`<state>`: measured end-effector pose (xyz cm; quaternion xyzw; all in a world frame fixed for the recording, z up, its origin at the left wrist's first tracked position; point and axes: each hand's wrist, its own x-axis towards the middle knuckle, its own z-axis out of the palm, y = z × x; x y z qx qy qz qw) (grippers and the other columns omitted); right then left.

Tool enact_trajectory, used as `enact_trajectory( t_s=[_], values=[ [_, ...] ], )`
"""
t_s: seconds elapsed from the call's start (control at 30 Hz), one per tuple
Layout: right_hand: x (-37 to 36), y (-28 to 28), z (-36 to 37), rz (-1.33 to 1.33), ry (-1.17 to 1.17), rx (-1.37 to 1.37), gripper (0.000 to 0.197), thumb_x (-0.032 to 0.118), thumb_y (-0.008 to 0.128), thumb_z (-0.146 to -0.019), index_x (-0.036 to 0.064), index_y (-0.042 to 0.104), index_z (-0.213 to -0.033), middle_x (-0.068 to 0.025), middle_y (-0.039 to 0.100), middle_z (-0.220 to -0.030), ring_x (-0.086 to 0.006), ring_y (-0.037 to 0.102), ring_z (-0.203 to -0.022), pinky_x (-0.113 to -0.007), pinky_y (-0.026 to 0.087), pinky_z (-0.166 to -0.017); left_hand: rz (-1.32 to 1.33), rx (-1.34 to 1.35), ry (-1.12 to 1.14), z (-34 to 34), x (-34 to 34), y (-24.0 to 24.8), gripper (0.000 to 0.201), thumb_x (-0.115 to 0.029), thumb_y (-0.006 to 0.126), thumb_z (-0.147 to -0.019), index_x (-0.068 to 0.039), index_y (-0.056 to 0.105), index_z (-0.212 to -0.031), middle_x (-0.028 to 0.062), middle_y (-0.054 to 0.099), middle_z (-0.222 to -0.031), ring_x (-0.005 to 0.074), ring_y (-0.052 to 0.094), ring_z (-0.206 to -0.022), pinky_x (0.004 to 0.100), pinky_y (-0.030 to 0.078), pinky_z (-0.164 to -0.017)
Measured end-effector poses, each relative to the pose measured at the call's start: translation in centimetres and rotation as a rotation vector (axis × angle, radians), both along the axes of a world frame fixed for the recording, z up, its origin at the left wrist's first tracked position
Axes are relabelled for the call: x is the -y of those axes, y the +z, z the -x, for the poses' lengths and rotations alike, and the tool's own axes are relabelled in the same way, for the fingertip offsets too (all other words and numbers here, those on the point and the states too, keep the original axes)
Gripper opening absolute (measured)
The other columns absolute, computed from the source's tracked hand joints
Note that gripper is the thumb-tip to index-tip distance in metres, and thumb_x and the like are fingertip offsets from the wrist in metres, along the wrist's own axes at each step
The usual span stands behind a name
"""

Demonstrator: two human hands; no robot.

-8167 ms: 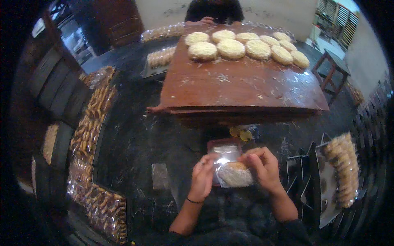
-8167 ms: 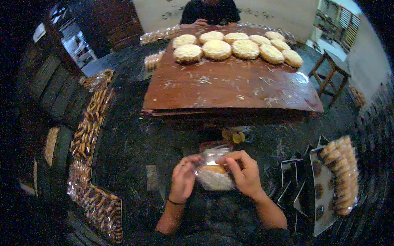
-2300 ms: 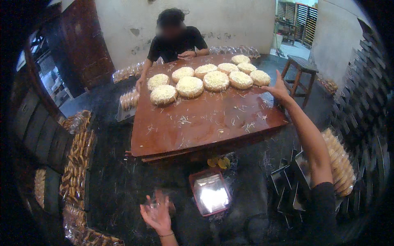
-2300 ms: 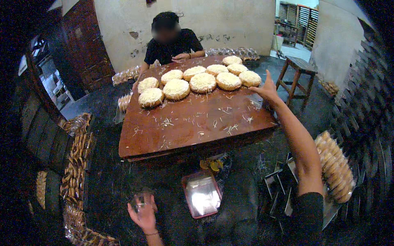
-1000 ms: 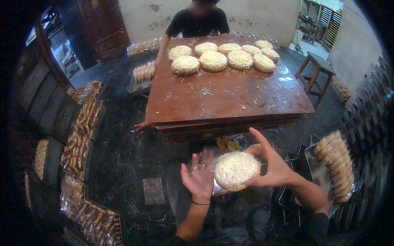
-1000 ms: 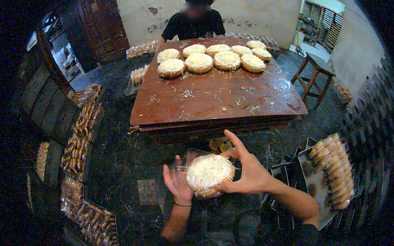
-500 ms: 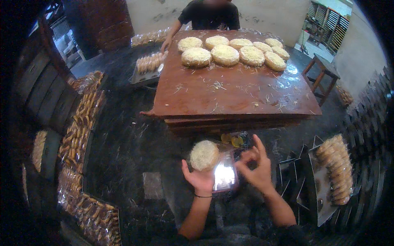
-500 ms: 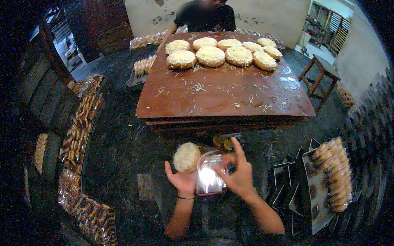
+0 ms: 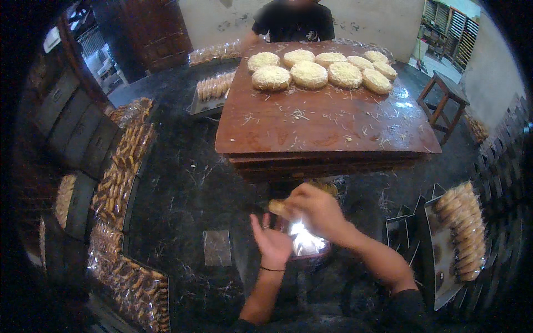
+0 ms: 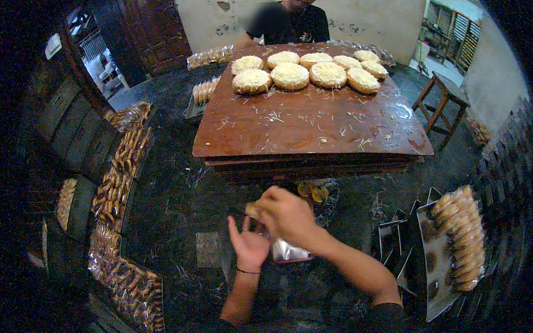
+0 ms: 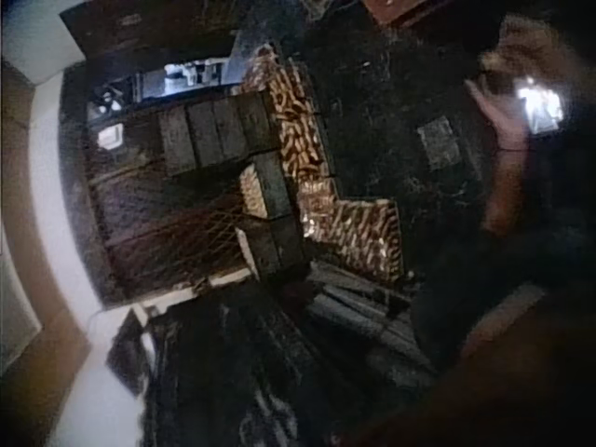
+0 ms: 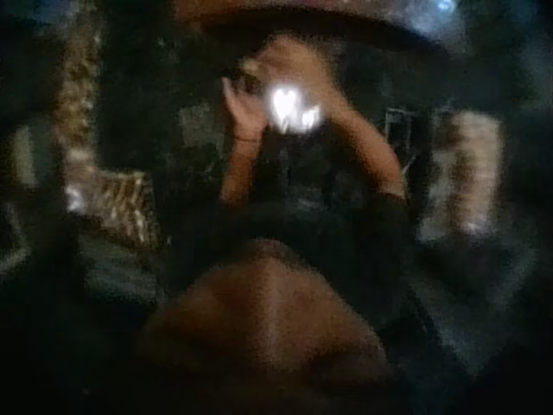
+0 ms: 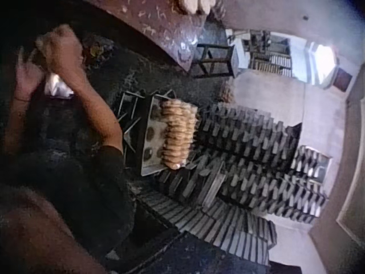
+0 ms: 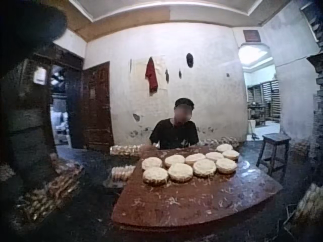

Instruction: The person repeatedly picks up round bread rolls from a wooden table, places them into clear plastic bags, and arranges the packaged rolls on a metal tray. The task is performed by hand in a repetitive assembly-line manner.

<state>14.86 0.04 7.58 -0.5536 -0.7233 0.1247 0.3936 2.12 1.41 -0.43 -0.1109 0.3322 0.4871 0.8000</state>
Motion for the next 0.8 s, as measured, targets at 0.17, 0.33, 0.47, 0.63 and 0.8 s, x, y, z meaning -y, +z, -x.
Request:
enact_trajectory(
  t_s=[0.17, 0.33, 0.47, 0.63, 0.8],
  values=[
    [5.3, 0.4, 0.7, -0.122, 0.043, 0.248, 0.016, 0.015, 0.064, -0.073, 0.0076, 0.062, -0.087, -0.0085, 0.056, -0.084, -0.0242, 0.061, -0.071, -0.037, 0.051, -0.056, -0.484, 0.119, -0.151, -2.1, 0.3, -0.5, 0.057, -0.052, 0.040, -0.086, -0.010, 0.045, -0.124, 0.0109, 0.050, -0.124, 0.0268, 0.046, -0.115, 0.0534, 0.034, -0.098],
    [7.9, -0.9, 0.2, 0.135, 0.104, 0.101, 0.025, 0.011, 0.065, -0.073, 0.0068, 0.060, -0.097, -0.0089, 0.056, -0.081, -0.0282, 0.060, -0.067, -0.036, 0.050, -0.058, -0.550, 0.291, -0.098, -2.2, 0.5, 1.2, 0.055, -0.040, 0.043, -0.088, -0.004, 0.035, -0.129, 0.0173, 0.043, -0.128, 0.0337, 0.042, -0.119, 0.0546, 0.033, -0.099],
    [8.4, -2.9, 0.5, 0.102, 0.163, 0.137, 0.023, 0.013, 0.063, -0.074, 0.0050, 0.053, -0.093, -0.0119, 0.051, -0.081, -0.0317, 0.059, -0.069, -0.039, 0.050, -0.054, -0.542, 0.235, -0.109, -2.7, 1.2, 2.5, 0.056, -0.038, 0.044, -0.087, -0.004, 0.034, -0.130, 0.0185, 0.042, -0.129, 0.0353, 0.040, -0.120, 0.0604, 0.031, -0.097],
    [8.1, -2.4, -0.1, 0.203, 0.231, 0.295, 0.021, 0.015, 0.061, -0.075, 0.0034, 0.050, -0.089, -0.0117, 0.049, -0.079, -0.0324, 0.058, -0.070, -0.040, 0.050, -0.054, -0.504, 0.086, -0.203, -3.5, 1.2, 1.3, 0.053, -0.035, 0.044, -0.086, -0.005, 0.037, -0.129, 0.0165, 0.041, -0.132, 0.0347, 0.037, -0.123, 0.0666, 0.022, -0.099],
    [10.1, 3.4, -6.4, -0.022, 0.755, -0.478, 0.011, 0.010, 0.056, -0.077, 0.0053, 0.052, -0.068, -0.0066, 0.052, -0.061, -0.0195, 0.052, -0.048, -0.032, 0.042, -0.040, -0.464, 0.410, -0.403, -0.1, -2.2, 0.4, 0.064, -0.042, 0.041, -0.085, -0.003, 0.031, -0.134, 0.0190, 0.028, -0.141, 0.0359, 0.025, -0.131, 0.0677, 0.011, -0.101]
  ],
)
